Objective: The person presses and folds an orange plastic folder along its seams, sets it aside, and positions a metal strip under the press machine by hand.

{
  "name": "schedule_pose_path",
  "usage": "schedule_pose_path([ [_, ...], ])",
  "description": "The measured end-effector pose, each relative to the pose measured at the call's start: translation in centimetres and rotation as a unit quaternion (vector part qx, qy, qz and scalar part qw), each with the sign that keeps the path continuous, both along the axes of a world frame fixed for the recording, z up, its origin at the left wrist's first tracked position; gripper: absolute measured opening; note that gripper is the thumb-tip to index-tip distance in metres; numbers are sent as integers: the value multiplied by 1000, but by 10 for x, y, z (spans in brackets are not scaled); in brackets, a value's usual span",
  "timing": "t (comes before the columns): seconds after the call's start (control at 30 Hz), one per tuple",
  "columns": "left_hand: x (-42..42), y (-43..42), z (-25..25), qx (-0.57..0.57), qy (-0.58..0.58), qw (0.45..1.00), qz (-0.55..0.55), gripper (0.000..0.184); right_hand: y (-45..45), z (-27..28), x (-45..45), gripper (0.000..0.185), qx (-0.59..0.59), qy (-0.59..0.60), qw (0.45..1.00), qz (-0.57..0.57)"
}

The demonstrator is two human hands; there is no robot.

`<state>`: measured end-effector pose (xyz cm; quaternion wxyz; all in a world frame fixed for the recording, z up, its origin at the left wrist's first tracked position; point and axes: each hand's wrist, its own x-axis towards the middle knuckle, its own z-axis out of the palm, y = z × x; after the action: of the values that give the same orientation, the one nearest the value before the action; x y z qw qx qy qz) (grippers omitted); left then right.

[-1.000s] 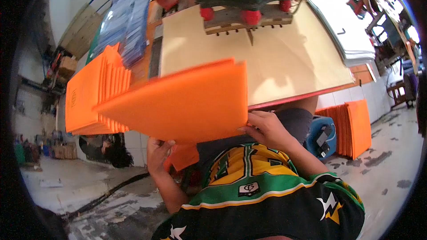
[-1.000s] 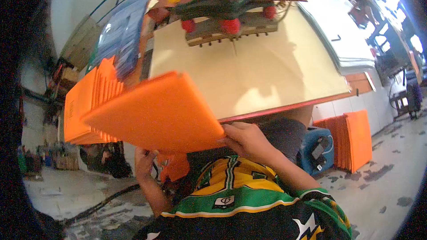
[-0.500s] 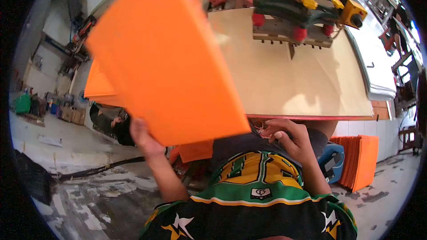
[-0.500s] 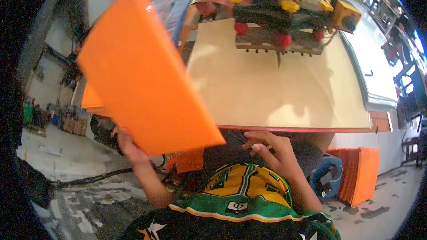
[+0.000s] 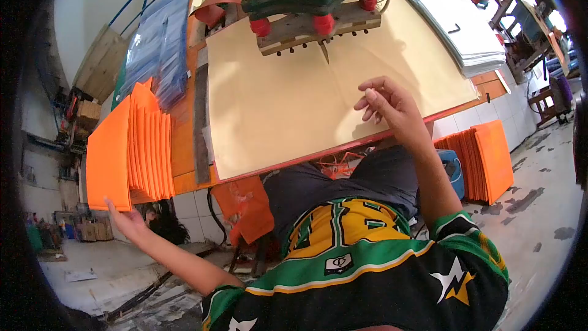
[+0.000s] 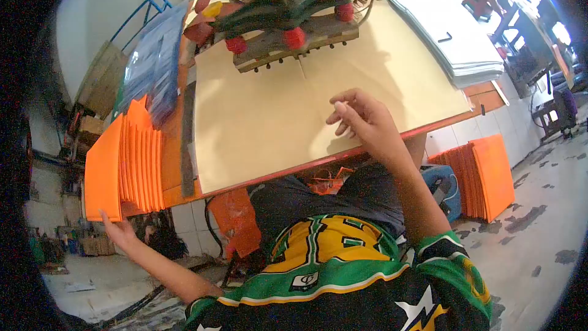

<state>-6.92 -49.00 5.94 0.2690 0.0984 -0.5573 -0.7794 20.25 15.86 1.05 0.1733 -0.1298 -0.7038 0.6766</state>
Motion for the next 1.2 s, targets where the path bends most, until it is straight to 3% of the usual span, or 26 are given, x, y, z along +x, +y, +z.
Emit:
schedule_pose_path([
  [0.07, 13, 24, 10, -15, -14, 1000, 1, 58, 10, -1, -4, 29, 19, 4, 1000, -6],
  [0.23, 16, -9, 3, -75, -88, 993, -39, 66, 40, 11, 0, 30, 41, -19, 998, -52],
  [0.33, 18, -2, -4, -124, -81, 988, -35, 76, 94, 13, 6, 32, 122, -3, 978, -170],
  [0.4, 20, 2, -7, -84, -55, 995, -9, 62, 144, 17, 17, 34, 196, -12, 941, -276],
  [0.47, 17, -3, -12, -67, -57, 996, -14, 61, 213, 10, 25, 40, 332, -86, 854, -392],
  [0.53, 17, -6, -21, -51, -59, 997, -14, 61, 246, 24, 30, 46, 376, -174, 799, -436],
  [0.63, 35, 9, -23, -2, -4, 994, -109, 56, 309, 8, 30, 59, 468, -286, 716, -433],
  [0.7, 54, 60, -10, 30, 9, 997, -71, 52, 316, 10, 24, 64, 462, -319, 715, -417],
  [0.77, 57, 58, -14, 16, 11, 999, -49, 50, 311, 19, 18, 65, 451, -402, 711, -360],
  [0.83, 60, 70, -3, 14, -16, 998, -59, 51, 312, 8, 12, 58, 477, -380, 693, -384],
  [0.93, 70, 99, 4, -25, 8, 1000, -9, 54, 312, 11, 8, 41, 451, -348, 729, -380],
  [1.07, 79, 126, 10, -36, 2, 999, -11, 56, 316, 21, 1, 40, 412, -377, 735, -384],
  [1.13, 75, 120, 4, -29, -10, 999, 11, 56, 326, 27, -2, 40, 452, -415, 707, -351],
  [1.2, 71, 99, -8, -28, 50, 998, 24, 49, 333, 29, -6, 38, 479, -415, 694, -342],
])
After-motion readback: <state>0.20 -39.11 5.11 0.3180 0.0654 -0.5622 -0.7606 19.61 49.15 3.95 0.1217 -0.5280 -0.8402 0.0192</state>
